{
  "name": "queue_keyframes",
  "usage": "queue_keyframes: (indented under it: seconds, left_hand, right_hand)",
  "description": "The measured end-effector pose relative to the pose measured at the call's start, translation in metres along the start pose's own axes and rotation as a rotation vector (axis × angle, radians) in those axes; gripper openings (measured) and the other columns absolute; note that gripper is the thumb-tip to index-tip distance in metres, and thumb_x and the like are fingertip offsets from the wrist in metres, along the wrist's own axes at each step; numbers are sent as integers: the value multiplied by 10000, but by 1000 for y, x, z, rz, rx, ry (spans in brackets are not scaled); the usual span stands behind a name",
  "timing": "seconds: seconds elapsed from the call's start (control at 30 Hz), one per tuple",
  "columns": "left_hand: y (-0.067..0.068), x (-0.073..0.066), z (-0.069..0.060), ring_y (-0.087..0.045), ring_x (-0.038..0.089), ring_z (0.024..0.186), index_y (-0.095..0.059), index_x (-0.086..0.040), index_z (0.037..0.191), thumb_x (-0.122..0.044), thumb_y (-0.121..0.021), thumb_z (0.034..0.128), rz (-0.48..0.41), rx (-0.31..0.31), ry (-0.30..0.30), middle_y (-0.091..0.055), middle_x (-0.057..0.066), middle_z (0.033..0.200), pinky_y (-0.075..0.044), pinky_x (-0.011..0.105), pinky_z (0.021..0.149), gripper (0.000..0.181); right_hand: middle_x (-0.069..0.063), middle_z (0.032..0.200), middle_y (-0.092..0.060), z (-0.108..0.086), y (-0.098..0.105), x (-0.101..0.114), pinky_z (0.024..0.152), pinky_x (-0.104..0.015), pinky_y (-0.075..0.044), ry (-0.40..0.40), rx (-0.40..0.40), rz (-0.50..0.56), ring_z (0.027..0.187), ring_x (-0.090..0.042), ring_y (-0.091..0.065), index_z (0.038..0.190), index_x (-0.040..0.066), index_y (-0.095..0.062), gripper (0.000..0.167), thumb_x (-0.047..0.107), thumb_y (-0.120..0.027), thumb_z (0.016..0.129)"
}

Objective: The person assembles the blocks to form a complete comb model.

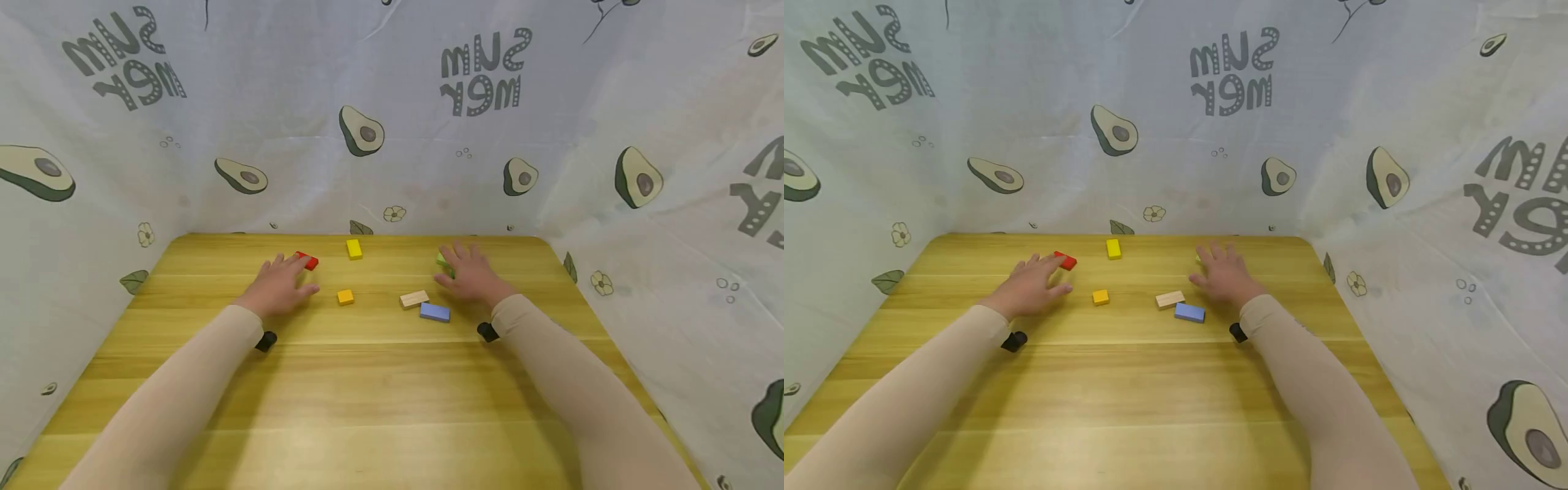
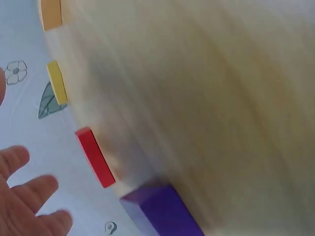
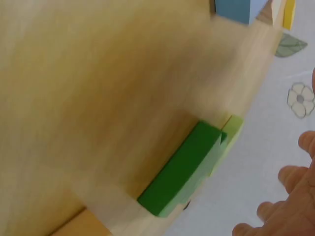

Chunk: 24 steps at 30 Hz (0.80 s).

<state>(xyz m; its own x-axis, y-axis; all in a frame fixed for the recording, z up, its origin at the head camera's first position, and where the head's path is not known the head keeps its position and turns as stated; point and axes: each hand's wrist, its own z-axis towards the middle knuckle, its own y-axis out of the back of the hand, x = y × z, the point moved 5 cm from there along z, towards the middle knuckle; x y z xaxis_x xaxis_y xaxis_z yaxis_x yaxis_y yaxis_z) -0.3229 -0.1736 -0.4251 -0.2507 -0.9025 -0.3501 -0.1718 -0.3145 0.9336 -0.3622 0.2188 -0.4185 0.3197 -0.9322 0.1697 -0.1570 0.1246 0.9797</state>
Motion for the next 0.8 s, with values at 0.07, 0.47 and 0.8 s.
queue_keyframes:
  seconds: [0.07,0.47,0.8]
  left_hand:
    - [-4,-4,1,-170,536,1591,-336,-97,1651,-480,-633,1036,-16,20,-13,-331,212,1703,-81,697,1287,783]
    - [-21,-29,1,-369,413,1555,-442,-91,1597,-400,-665,1038,-41,76,-81,-460,169,1641,-268,586,1287,677]
    - [-33,-36,0,-488,374,1485,-531,-81,1530,-382,-687,1029,-65,77,-93,-554,159,1565,-371,536,1247,605]
  right_hand:
    - [-280,1740,-127,0,-3,4,1235,-767,-157,18,11,1,1557,-635,-81,1690,111,-211,766,472,-521,1089]
    - [-230,1749,-164,-5,-13,30,1252,-718,-204,132,86,44,1566,-590,-160,1671,104,-289,664,368,-523,1109]
    - [-166,1722,-311,-11,-23,42,1263,-577,-324,147,130,87,1576,-406,-330,1635,134,-395,586,339,-544,1107]
